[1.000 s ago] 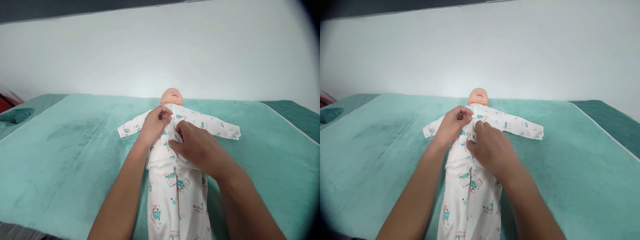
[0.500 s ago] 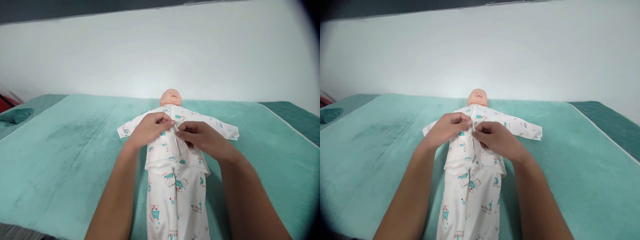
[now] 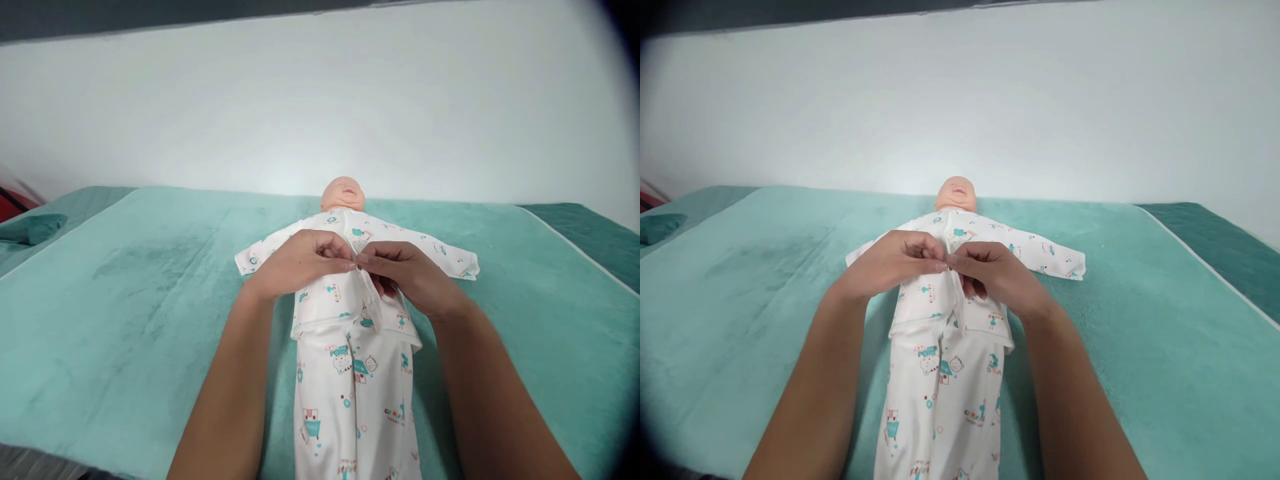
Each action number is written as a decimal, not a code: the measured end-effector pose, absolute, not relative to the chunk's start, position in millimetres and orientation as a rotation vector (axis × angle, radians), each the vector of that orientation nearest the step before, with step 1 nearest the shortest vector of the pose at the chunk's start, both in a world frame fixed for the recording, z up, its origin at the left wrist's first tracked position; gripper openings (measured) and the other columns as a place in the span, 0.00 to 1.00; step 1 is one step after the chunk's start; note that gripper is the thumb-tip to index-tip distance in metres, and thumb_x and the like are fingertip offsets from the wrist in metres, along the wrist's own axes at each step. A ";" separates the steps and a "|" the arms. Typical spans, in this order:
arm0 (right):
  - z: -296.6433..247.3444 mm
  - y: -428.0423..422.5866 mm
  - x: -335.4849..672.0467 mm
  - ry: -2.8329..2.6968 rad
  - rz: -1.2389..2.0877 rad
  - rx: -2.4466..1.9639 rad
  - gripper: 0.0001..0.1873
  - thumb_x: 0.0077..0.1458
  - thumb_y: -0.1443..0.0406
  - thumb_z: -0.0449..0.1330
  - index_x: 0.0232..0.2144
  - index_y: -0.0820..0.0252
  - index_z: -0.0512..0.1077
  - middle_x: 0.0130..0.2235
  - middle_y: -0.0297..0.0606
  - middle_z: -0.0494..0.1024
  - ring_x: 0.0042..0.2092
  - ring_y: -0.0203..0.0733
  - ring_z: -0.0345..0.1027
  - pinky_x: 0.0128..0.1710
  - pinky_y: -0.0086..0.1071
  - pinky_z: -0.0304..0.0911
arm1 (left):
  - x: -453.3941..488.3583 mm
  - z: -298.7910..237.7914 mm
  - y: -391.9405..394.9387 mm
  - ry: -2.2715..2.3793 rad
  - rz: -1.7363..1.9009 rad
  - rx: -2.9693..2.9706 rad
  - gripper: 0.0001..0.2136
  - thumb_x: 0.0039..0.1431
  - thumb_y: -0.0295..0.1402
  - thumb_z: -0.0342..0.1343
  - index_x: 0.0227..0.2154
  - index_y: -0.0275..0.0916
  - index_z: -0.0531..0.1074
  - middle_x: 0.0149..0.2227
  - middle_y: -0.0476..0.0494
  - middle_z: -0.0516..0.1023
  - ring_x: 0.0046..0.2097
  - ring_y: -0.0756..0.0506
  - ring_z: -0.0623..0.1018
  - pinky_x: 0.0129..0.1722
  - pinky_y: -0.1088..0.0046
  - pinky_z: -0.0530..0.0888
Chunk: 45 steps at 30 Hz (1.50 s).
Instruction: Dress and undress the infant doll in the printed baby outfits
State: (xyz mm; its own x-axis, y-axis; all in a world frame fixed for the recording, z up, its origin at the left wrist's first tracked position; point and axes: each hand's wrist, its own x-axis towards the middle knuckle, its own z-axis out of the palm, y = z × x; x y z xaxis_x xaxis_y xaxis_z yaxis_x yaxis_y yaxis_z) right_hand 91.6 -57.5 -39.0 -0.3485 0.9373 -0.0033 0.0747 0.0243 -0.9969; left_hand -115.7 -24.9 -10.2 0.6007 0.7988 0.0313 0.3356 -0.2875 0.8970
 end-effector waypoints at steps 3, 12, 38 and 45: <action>-39.2 -57.6 91.3 -1.517 1.423 -1.051 0.20 0.59 0.53 0.62 0.21 0.60 0.69 0.18 0.29 0.67 0.20 0.29 0.57 0.20 0.27 0.47 | -114.0 -10.1 -25.9 0.840 0.659 1.781 0.06 0.56 0.35 0.61 0.31 0.38 0.76 0.28 0.50 0.74 0.31 0.52 0.71 0.31 0.75 0.67; -40.8 -55.9 93.8 -1.530 1.455 -1.014 0.19 0.59 0.55 0.63 0.21 0.60 0.72 0.19 0.31 0.71 0.21 0.30 0.61 0.20 0.26 0.51 | -115.0 -12.1 -23.2 0.798 0.638 1.696 0.06 0.58 0.34 0.61 0.33 0.37 0.78 0.30 0.47 0.78 0.34 0.50 0.76 0.37 0.73 0.72; -36.8 -59.4 92.6 -1.616 1.443 -1.166 0.11 0.53 0.61 0.67 0.34 0.57 0.68 0.27 0.29 0.71 0.24 0.31 0.66 0.21 0.26 0.60 | -114.8 -13.5 -24.7 0.816 0.574 1.757 0.05 0.56 0.33 0.59 0.33 0.40 0.70 0.27 0.51 0.75 0.31 0.50 0.74 0.34 0.72 0.69; -36.0 -60.0 93.5 -1.603 1.461 -1.128 0.12 0.55 0.59 0.66 0.35 0.57 0.67 0.26 0.28 0.70 0.25 0.32 0.66 0.21 0.26 0.59 | -117.8 -15.3 -21.2 0.703 0.581 1.662 0.08 0.56 0.33 0.61 0.34 0.39 0.69 0.28 0.52 0.73 0.31 0.52 0.74 0.36 0.71 0.72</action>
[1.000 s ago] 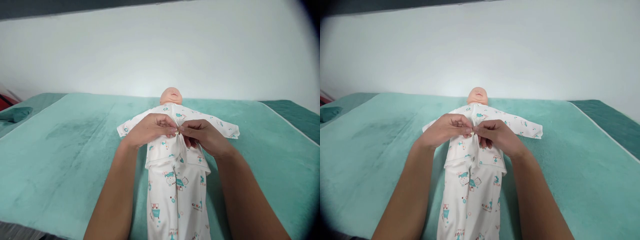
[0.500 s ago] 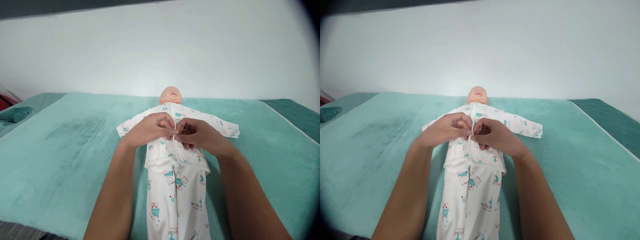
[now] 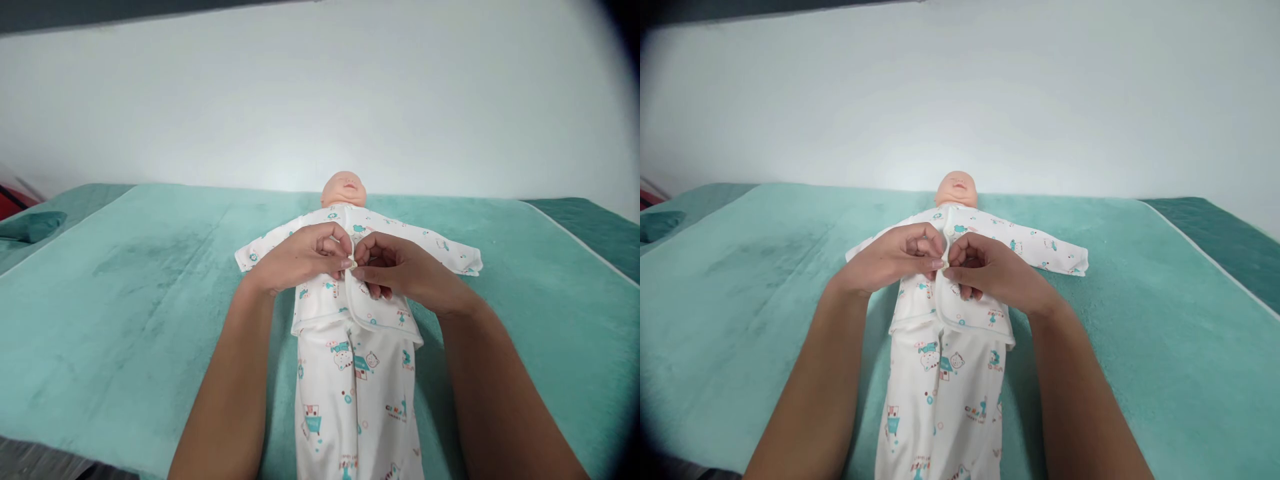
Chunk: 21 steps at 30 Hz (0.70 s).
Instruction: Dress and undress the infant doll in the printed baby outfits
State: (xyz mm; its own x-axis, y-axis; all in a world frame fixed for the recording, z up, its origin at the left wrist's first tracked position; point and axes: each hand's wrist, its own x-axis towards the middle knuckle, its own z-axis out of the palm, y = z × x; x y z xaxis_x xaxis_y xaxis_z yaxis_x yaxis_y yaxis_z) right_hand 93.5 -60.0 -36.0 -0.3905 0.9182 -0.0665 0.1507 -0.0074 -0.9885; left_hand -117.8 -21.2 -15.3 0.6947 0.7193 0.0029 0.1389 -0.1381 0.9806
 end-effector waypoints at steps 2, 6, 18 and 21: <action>-35.4 -60.1 93.9 -1.612 1.466 -1.100 0.12 0.56 0.59 0.64 0.36 0.57 0.67 0.26 0.28 0.70 0.25 0.32 0.66 0.22 0.27 0.59 | -117.9 -15.7 -20.2 0.694 0.578 1.648 0.08 0.56 0.34 0.62 0.34 0.39 0.69 0.27 0.52 0.73 0.30 0.52 0.74 0.35 0.72 0.73; -36.0 -59.8 95.5 -1.611 1.489 -1.070 0.11 0.56 0.59 0.64 0.37 0.57 0.67 0.26 0.29 0.70 0.26 0.32 0.66 0.22 0.27 0.59 | -117.9 -16.2 -18.5 0.686 0.550 1.641 0.08 0.56 0.34 0.61 0.35 0.38 0.69 0.27 0.51 0.74 0.30 0.52 0.74 0.34 0.73 0.73; -36.3 -60.5 96.2 -1.583 1.483 -1.077 0.10 0.56 0.60 0.64 0.36 0.57 0.68 0.26 0.29 0.70 0.26 0.33 0.66 0.22 0.27 0.58 | -120.8 -16.9 -18.0 0.667 0.529 1.670 0.06 0.59 0.32 0.59 0.38 0.38 0.71 0.30 0.50 0.76 0.32 0.51 0.76 0.37 0.72 0.74; -36.4 -60.1 96.1 -1.592 1.480 -1.066 0.10 0.56 0.59 0.64 0.36 0.56 0.68 0.26 0.29 0.71 0.26 0.33 0.66 0.22 0.26 0.58 | -121.5 -16.6 -17.8 0.648 0.526 1.665 0.06 0.59 0.31 0.58 0.39 0.38 0.72 0.31 0.49 0.77 0.33 0.51 0.76 0.37 0.72 0.74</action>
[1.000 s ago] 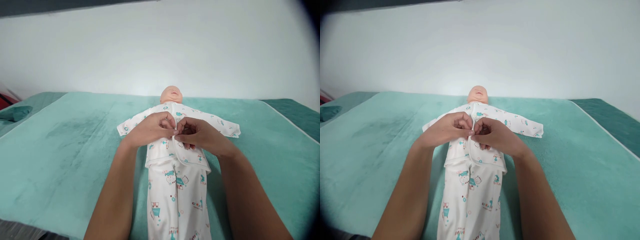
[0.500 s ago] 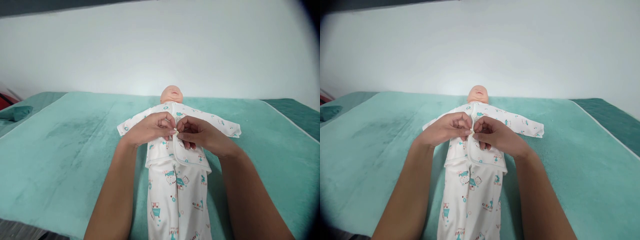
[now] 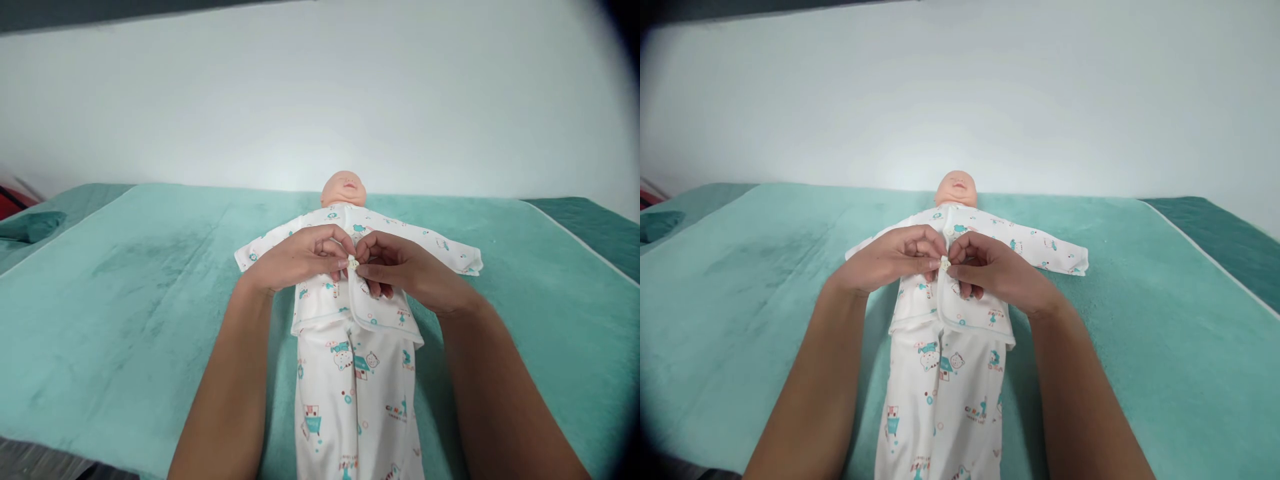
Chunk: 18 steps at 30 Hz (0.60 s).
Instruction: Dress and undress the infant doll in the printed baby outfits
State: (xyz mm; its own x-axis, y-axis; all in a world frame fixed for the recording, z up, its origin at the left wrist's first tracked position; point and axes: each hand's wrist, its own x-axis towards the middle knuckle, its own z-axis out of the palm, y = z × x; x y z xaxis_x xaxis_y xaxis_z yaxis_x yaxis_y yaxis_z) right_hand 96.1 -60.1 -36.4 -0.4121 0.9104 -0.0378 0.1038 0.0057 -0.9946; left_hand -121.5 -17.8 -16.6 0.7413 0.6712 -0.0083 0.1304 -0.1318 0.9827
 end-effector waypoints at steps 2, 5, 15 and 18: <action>-36.3 -60.1 95.9 -1.602 1.477 -1.066 0.11 0.57 0.58 0.64 0.36 0.56 0.69 0.25 0.29 0.72 0.26 0.34 0.67 0.23 0.27 0.58 | -121.5 -15.8 -18.3 0.646 0.530 1.654 0.06 0.59 0.30 0.58 0.40 0.39 0.72 0.31 0.49 0.77 0.33 0.51 0.76 0.37 0.73 0.74; -36.3 -60.2 95.2 -1.615 1.464 -1.084 0.11 0.58 0.56 0.63 0.36 0.57 0.69 0.24 0.30 0.72 0.26 0.34 0.66 0.23 0.27 0.58 | -120.7 -14.5 -19.5 0.652 0.532 1.640 0.07 0.58 0.26 0.57 0.40 0.39 0.72 0.31 0.50 0.76 0.34 0.51 0.76 0.37 0.74 0.75; -37.4 -59.6 94.3 -1.626 1.443 -1.069 0.10 0.59 0.58 0.62 0.37 0.57 0.69 0.24 0.30 0.73 0.25 0.34 0.65 0.22 0.26 0.57 | -116.6 -14.7 -21.9 0.714 0.545 1.646 0.10 0.54 0.21 0.55 0.38 0.39 0.73 0.29 0.52 0.76 0.33 0.52 0.77 0.35 0.75 0.74; -37.1 -59.2 94.2 -1.616 1.457 -1.054 0.09 0.60 0.58 0.62 0.37 0.57 0.69 0.24 0.31 0.73 0.25 0.33 0.66 0.22 0.26 0.57 | -116.6 -14.1 -21.4 0.716 0.522 1.657 0.11 0.53 0.20 0.55 0.38 0.39 0.73 0.28 0.51 0.77 0.33 0.51 0.78 0.35 0.75 0.74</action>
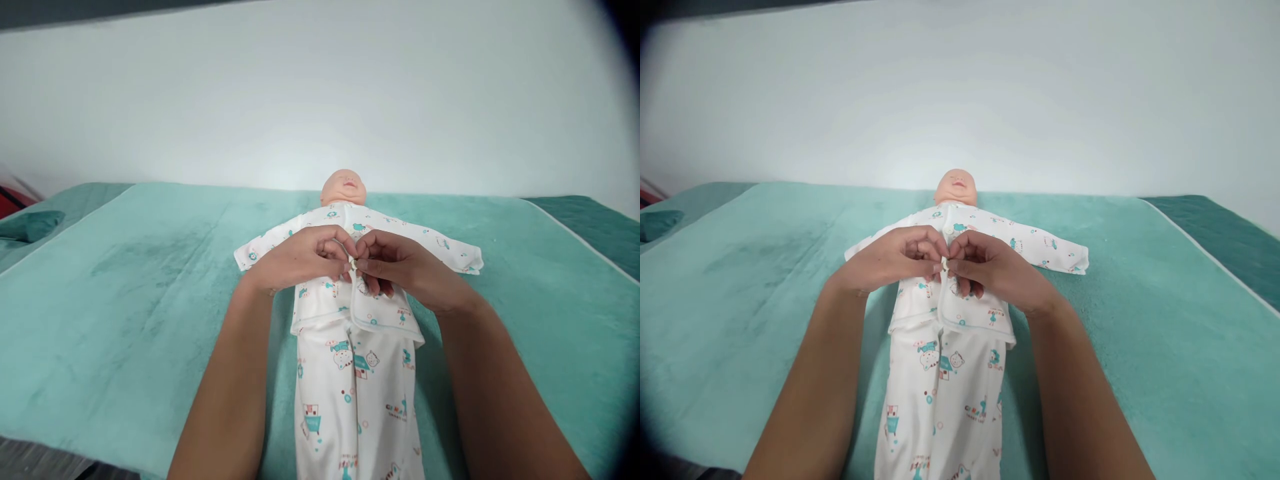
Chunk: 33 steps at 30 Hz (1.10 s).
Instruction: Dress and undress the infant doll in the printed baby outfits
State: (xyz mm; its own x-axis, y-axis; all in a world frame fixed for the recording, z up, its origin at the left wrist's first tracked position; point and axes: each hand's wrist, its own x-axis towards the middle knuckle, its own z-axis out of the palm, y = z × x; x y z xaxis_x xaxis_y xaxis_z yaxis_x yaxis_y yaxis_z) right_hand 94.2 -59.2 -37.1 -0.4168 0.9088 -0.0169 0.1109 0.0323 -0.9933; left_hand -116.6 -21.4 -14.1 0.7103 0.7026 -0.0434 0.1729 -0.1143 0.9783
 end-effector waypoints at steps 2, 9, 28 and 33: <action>-37.2 -59.1 94.1 -1.616 1.470 -1.042 0.09 0.60 0.59 0.61 0.36 0.57 0.69 0.25 0.31 0.73 0.25 0.33 0.66 0.22 0.26 0.57 | -117.1 -13.5 -21.1 0.709 0.512 1.663 0.11 0.53 0.20 0.56 0.38 0.39 0.73 0.29 0.51 0.78 0.33 0.52 0.78 0.36 0.75 0.74; -39.7 -58.0 95.0 -1.586 1.485 -1.004 0.07 0.60 0.61 0.61 0.35 0.58 0.68 0.28 0.32 0.75 0.26 0.32 0.67 0.21 0.24 0.57 | -118.3 -14.2 -21.1 0.707 0.507 1.680 0.11 0.52 0.20 0.57 0.37 0.39 0.73 0.29 0.50 0.79 0.32 0.52 0.78 0.35 0.76 0.74; -41.8 -56.4 96.1 -1.555 1.507 -0.916 0.05 0.61 0.63 0.60 0.37 0.57 0.68 0.28 0.33 0.77 0.24 0.32 0.67 0.19 0.24 0.56 | -110.4 -19.2 -20.3 0.809 0.844 1.684 0.04 0.60 0.33 0.56 0.34 0.39 0.71 0.23 0.52 0.71 0.25 0.54 0.69 0.26 0.78 0.67; -42.1 -55.9 96.5 -1.541 1.505 -0.923 0.06 0.61 0.61 0.61 0.36 0.57 0.68 0.28 0.32 0.77 0.24 0.31 0.67 0.19 0.23 0.55 | -107.5 -19.9 -19.4 0.850 0.857 1.706 0.05 0.61 0.34 0.57 0.34 0.38 0.71 0.28 0.50 0.74 0.26 0.54 0.70 0.25 0.79 0.67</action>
